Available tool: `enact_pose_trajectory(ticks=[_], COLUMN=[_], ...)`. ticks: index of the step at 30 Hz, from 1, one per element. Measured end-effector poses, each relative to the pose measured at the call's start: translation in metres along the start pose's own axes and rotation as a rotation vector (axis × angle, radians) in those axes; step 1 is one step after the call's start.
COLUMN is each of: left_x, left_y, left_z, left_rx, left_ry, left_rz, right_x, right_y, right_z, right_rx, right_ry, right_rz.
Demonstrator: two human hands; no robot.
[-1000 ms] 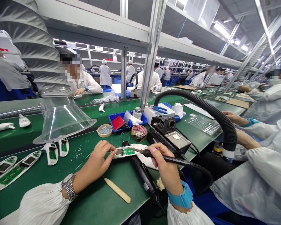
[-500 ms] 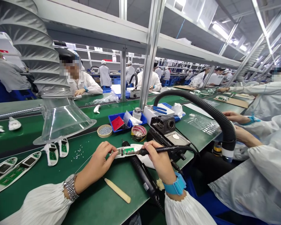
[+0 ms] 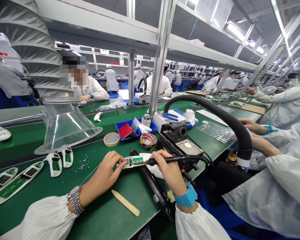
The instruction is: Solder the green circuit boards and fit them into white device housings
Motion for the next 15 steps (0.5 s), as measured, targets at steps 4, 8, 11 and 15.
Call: enact_pose_trajectory(ticks=[4,8,11,15], left_x=[0.0001,-0.0004,-0.0012,-0.0016], left_y=[0.0015,0.0037,0.005,0.0066], left_z=[0.0004,0.0011,0.0014,0.0015], left_rx=[0.001,0.006,0.012,0.019], left_ry=[0.004,0.002,0.007,0.015], left_rz=[0.004,0.012,0.004,-0.016], right_x=[0.0012,0.0022,0.0029,0.0042], right_y=[0.0001,0.0003,0.0006,0.0004], right_z=[0.0003,0.001,0.0009,0.0008], right_rx=[0.012,0.015,0.019,0.022], right_ry=[-0.009,-0.021,-0.031,-0.045], right_rz=[0.011,0.026,0.044,0.071])
Point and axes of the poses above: each hand's wrist, its own z-axis away from the middle knuckle, its own y-axis out of the palm, x = y × z, the point moved 4 cm from there along -z, towards the middle knuckle, and after that the axes turned 1 degree about -z, right-handed, at the moved point
